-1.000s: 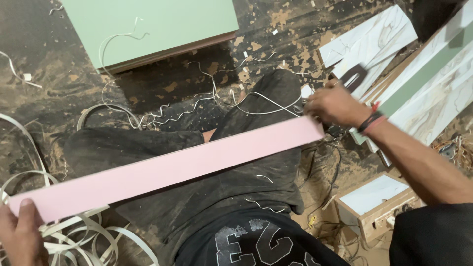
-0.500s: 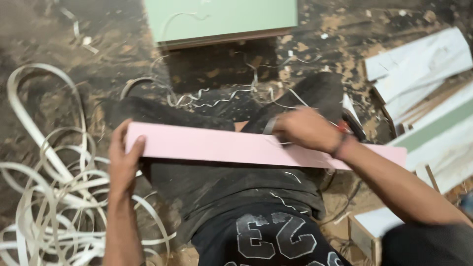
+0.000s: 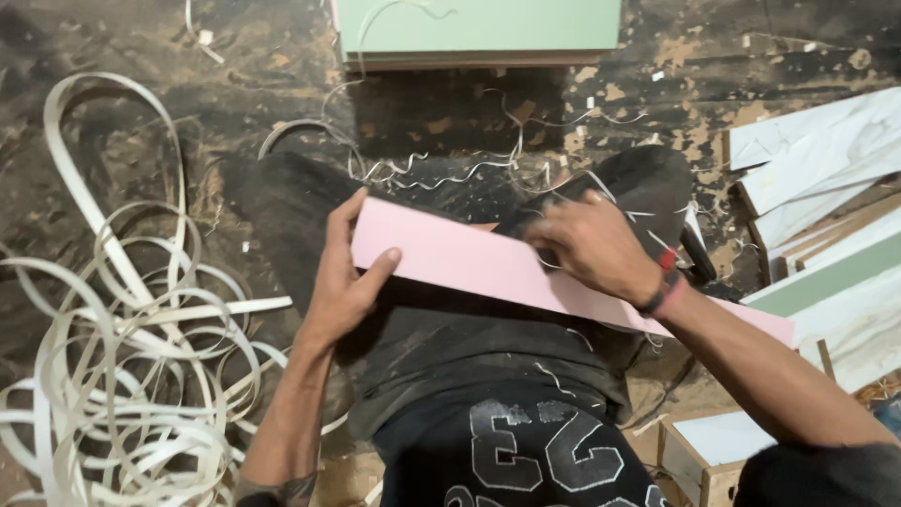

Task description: The person sits on the workshop floor and uses a hand plane to smooth the edges of long white and colored board strips, working one strip at a time across their lap. They plane a white strip, then a marble-patterned strip, then a green and a pink strip, setting finished pieces aside.

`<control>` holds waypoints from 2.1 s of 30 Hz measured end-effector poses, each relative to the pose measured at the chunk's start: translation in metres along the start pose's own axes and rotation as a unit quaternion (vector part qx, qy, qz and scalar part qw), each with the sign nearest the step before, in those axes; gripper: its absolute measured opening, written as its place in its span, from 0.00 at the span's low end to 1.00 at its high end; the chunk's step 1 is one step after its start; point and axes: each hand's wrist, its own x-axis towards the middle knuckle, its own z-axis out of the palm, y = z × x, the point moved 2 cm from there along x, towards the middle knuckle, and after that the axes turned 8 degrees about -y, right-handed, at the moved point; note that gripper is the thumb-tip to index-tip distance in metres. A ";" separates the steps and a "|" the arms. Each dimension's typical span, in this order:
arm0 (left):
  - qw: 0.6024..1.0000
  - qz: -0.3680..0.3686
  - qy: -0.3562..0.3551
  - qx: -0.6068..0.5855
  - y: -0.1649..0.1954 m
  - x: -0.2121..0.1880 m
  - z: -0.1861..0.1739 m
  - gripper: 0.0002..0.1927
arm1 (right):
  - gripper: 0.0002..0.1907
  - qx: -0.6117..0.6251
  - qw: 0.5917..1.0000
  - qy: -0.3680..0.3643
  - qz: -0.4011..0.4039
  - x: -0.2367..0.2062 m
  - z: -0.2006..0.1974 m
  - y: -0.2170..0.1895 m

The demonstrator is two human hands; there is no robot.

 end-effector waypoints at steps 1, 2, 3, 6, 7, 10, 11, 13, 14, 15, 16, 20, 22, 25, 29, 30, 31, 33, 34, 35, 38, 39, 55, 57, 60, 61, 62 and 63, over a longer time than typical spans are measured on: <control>1.000 0.000 -0.001 0.001 0.003 -0.001 0.000 0.38 | 0.05 0.001 1.000 0.009 -0.018 0.016 -0.004 -0.013; 1.000 0.003 -0.001 0.005 0.005 -0.001 0.000 0.38 | 0.06 0.008 0.999 0.017 -0.035 0.034 -0.008 -0.025; 1.000 0.006 -0.002 0.015 0.006 -0.002 0.001 0.38 | 0.06 0.014 0.998 0.027 -0.053 0.052 -0.011 -0.038; 0.999 -0.004 -0.005 0.048 0.007 -0.007 0.004 0.39 | 0.06 0.019 0.995 0.041 -0.089 0.098 -0.019 -0.072; 0.998 -0.013 -0.005 0.061 0.006 -0.009 0.006 0.39 | 0.06 0.016 0.994 0.043 -0.097 0.109 -0.020 -0.081; 0.998 -0.029 -0.008 0.052 0.002 -0.013 0.009 0.39 | 0.06 0.034 0.992 0.052 -0.111 0.133 -0.023 -0.100; 0.999 -0.034 -0.008 0.039 0.000 -0.014 0.010 0.39 | 0.05 0.035 0.992 0.042 -0.113 0.138 -0.024 -0.103; 0.999 -0.019 0.003 0.037 -0.001 -0.015 0.010 0.37 | 0.05 0.036 0.992 0.024 -0.118 0.143 -0.026 -0.105; 0.999 -0.010 0.006 0.036 -0.001 -0.015 0.011 0.37 | 0.05 0.033 0.990 0.032 -0.134 0.145 -0.029 -0.105; 0.999 -0.007 0.010 0.030 -0.001 -0.014 0.011 0.36 | 0.05 0.030 0.988 0.039 -0.150 0.146 -0.032 -0.104; 1.000 -0.004 0.013 0.024 -0.001 -0.014 0.011 0.35 | 0.05 0.026 0.985 0.045 -0.165 0.148 -0.034 -0.104; 0.999 -0.019 0.006 0.038 -0.002 -0.012 0.013 0.34 | 0.05 -0.010 0.985 0.017 -0.172 0.156 -0.042 -0.101; 0.998 -0.053 0.002 0.015 -0.003 -0.013 0.013 0.34 | 0.05 -0.020 0.978 0.018 -0.207 0.157 -0.046 -0.105; 0.999 -0.037 0.006 0.017 -0.003 -0.013 0.013 0.32 | 0.09 -0.057 0.968 -0.010 -0.245 0.156 -0.050 -0.112; 0.999 -0.031 0.011 -0.020 -0.005 -0.012 0.015 0.30 | 0.07 -0.142 0.945 -0.055 -0.290 0.157 -0.059 -0.121; 0.999 -0.029 0.016 -0.014 -0.005 -0.012 0.016 0.29 | 0.06 -0.176 0.932 -0.066 -0.311 0.158 -0.062 -0.122; 0.999 -0.026 0.020 -0.007 -0.005 -0.011 0.016 0.29 | 0.06 -0.210 0.917 -0.077 -0.330 0.158 -0.064 -0.124; 0.999 -0.027 0.028 -0.010 -0.006 -0.010 0.017 0.29 | 0.08 -0.239 0.900 -0.083 -0.356 0.159 -0.067 -0.129; 0.999 -0.034 0.031 -0.021 -0.007 -0.010 0.017 0.29 | 0.09 -0.253 0.891 -0.086 -0.367 0.159 -0.066 -0.132; 0.998 -0.041 0.034 -0.032 -0.007 -0.009 0.017 0.29 | 0.09 -0.255 0.887 -0.076 -0.378 0.159 -0.065 -0.135; 0.997 -0.060 0.039 -0.026 -0.008 -0.009 0.016 0.30 | 0.10 -0.260 0.871 -0.043 -0.414 0.156 -0.057 -0.143; 0.998 -0.047 0.042 -0.024 -0.007 -0.009 0.015 0.30 | 0.09 -0.260 0.867 -0.035 -0.424 0.155 -0.055 -0.143; 0.994 -0.045 0.064 -0.073 0.011 0.007 0.008 0.27 | 0.14 0.130 0.970 0.007 0.204 -0.003 -0.020 0.023; 0.994 -0.046 0.064 -0.079 0.009 0.009 0.009 0.27 | 0.13 0.139 0.975 0.023 0.173 -0.024 -0.014 0.029; 0.993 -0.023 0.056 -0.100 0.009 0.009 0.016 0.31 | 0.14 0.216 0.955 0.000 0.203 -0.035 -0.013 0.029; 0.993 -0.010 0.054 -0.100 0.010 0.009 0.019 0.31 | 0.13 0.208 0.966 0.023 0.151 -0.031 -0.016 0.023; 0.994 0.002 0.052 -0.101 0.011 0.009 0.023 0.31 | 0.12 0.199 0.974 0.047 0.100 -0.025 -0.020 0.016; 0.995 0.014 0.056 -0.083 0.013 0.009 0.025 0.31 | 0.11 0.188 0.978 0.070 0.050 -0.017 -0.024 0.007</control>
